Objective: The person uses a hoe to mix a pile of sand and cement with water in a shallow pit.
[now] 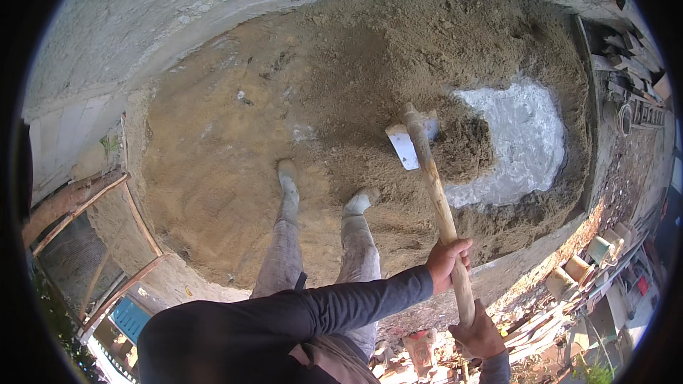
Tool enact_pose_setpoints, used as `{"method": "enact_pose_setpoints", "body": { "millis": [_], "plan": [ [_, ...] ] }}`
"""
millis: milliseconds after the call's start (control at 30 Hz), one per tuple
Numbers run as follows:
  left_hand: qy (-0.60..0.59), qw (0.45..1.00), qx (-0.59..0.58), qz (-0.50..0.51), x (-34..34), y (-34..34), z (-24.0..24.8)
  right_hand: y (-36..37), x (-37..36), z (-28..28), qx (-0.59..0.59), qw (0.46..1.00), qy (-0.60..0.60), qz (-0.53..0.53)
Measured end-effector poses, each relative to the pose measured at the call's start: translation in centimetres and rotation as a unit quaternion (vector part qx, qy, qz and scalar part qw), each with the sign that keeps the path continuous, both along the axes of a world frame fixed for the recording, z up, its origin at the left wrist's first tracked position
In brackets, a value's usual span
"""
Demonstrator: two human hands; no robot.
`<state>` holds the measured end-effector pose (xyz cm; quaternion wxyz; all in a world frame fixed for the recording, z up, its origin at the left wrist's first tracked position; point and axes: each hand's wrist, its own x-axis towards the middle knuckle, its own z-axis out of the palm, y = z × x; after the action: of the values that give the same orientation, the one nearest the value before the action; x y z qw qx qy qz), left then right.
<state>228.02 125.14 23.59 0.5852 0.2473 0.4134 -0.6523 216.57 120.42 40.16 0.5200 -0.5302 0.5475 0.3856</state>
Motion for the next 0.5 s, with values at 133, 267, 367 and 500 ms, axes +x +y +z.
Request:
{"method": "enact_pose_setpoints", "body": {
  "millis": [133, 267, 367, 500],
  "plan": [
    [-0.138, 0.982, 0.126, 0.008, 7.4, 7.0, -9.1, 5.2, 5.1, -14.8, 0.163, 0.974, -0.128, -0.089],
    [-0.26, 0.924, 0.279, -0.013, 22.9, 16.9, -25.5, 14.1, 18.9, -32.6, 0.309, 0.908, -0.196, -0.206],
    [-0.31, 0.88, 0.348, -0.091, 35.5, 22.8, -33.3, 19.3, 30.8, -39.0, 0.329, 0.888, -0.192, -0.257],
    [-0.268, 0.88, 0.364, -0.145, 36.8, 24.1, -38.0, 21.7, 32.2, -43.6, 0.281, 0.909, -0.185, -0.246]
  ]
}}
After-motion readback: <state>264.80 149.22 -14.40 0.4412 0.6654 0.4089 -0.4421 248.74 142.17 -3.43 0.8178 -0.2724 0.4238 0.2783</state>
